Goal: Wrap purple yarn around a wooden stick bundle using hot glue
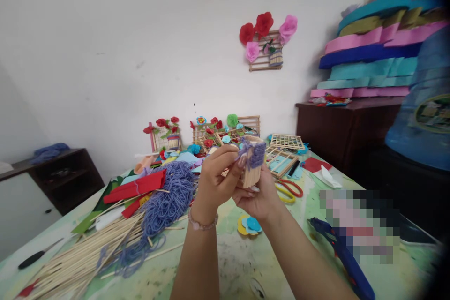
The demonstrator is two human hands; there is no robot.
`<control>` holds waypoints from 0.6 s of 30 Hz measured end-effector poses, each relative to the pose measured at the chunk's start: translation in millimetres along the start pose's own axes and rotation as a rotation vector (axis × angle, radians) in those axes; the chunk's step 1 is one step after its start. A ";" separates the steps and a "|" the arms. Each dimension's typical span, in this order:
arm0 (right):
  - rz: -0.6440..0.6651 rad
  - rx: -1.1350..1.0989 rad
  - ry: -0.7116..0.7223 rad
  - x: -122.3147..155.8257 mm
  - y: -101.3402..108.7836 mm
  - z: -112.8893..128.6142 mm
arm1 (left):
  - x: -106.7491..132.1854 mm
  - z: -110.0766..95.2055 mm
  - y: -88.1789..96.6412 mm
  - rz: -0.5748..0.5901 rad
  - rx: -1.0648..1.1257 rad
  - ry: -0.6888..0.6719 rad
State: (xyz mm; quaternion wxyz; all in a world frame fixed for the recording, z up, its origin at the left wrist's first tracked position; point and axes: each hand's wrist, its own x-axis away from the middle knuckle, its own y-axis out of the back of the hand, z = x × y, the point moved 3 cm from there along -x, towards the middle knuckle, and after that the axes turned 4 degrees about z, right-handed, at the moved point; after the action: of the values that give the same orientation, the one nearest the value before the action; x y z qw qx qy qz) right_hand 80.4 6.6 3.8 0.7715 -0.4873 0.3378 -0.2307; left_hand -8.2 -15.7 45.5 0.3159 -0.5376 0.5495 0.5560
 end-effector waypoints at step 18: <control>0.079 -0.090 0.138 3.8 -0.6 3.8 | -0.9 18.2 -35.0 -0.332 0.882 0.509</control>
State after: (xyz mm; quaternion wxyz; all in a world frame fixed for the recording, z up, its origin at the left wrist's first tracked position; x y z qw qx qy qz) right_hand 85.8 6.0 4.4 0.7321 -0.4909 0.4191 -0.2178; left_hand 20.3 8.7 33.6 0.4522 -0.5514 0.6979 0.0667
